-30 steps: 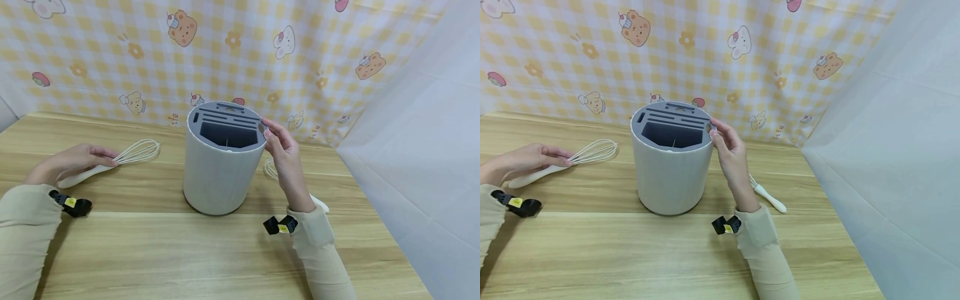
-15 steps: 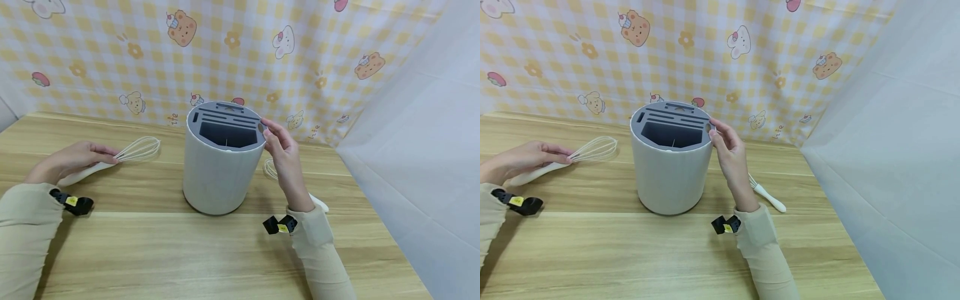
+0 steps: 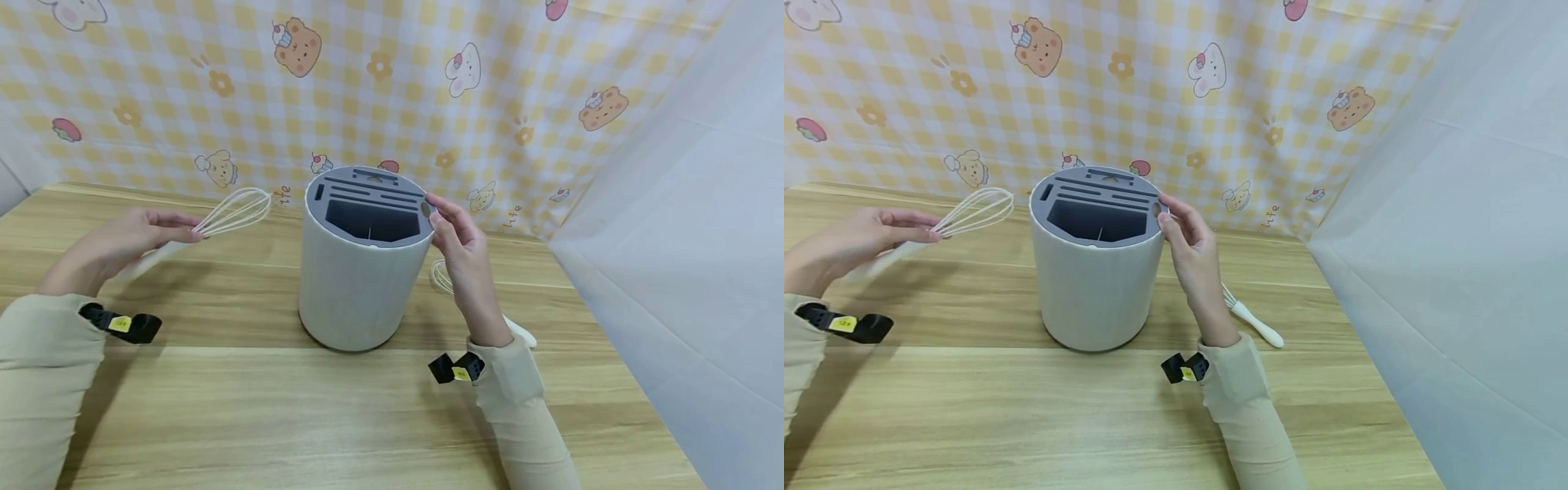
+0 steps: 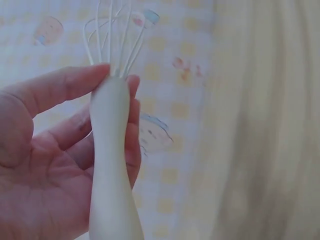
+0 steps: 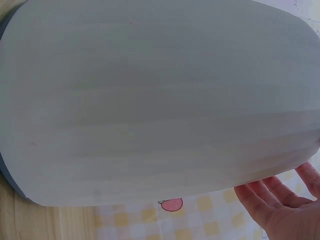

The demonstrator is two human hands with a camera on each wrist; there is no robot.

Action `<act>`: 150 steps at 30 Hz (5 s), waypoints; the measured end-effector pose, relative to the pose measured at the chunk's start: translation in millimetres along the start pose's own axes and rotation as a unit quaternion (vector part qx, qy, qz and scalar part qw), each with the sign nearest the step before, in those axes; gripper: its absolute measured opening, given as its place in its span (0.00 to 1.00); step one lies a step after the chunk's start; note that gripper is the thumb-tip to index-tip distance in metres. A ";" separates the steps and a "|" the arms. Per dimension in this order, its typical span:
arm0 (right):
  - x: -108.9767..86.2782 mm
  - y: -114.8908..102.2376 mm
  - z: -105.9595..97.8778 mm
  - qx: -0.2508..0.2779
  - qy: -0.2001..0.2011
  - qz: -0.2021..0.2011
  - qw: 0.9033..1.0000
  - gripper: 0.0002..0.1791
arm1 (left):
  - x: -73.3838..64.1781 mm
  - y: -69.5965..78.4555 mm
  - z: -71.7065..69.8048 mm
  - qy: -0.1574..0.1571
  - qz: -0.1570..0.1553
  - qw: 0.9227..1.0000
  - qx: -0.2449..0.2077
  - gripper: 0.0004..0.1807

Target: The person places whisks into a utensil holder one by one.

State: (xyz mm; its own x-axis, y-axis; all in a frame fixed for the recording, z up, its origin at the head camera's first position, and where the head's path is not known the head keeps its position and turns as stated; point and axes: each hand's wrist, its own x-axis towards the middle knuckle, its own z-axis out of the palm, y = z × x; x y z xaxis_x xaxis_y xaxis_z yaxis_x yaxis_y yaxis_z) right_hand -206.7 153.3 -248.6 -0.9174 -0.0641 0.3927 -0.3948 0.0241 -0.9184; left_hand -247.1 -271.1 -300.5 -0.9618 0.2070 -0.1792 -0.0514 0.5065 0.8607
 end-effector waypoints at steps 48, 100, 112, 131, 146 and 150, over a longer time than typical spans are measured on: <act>0.4 1.5 0.1 -0.004 -0.001 -0.009 1.000 0.19 | -46.3 167.5 82.9 0.065 0.379 0.655 -0.650 0.17; 0.1 1.1 -0.1 -0.026 0.001 -0.002 1.000 0.19 | -42.6 177.4 132.3 0.181 0.338 0.918 -0.099 0.32; 0.5 2.0 -0.6 -0.025 -0.002 -0.005 1.000 0.19 | -44.5 177.7 133.3 0.186 0.352 0.913 -0.092 0.35; 0.8 1.5 0.4 -0.027 0.002 -0.003 1.000 0.19 | -43.2 173.9 132.2 0.204 0.362 0.910 -0.012 0.32; 1.7 2.7 -0.4 -0.020 0.001 -0.008 1.000 0.19 | -48.5 170.2 123.6 0.217 0.370 0.903 -0.003 0.13; 1.8 2.8 -0.3 -0.021 0.000 -0.008 1.000 0.19 | -48.6 168.9 121.3 0.220 0.368 0.903 0.000 0.11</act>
State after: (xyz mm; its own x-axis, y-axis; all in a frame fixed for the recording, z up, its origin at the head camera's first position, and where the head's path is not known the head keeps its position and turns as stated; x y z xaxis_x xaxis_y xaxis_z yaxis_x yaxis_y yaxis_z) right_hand -209.5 153.6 -250.5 -0.9110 -0.0645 0.4072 -0.4111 0.0658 -0.9092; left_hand -176.5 -94.1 -204.2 -0.7495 0.1351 0.6481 0.6455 0.3665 0.6701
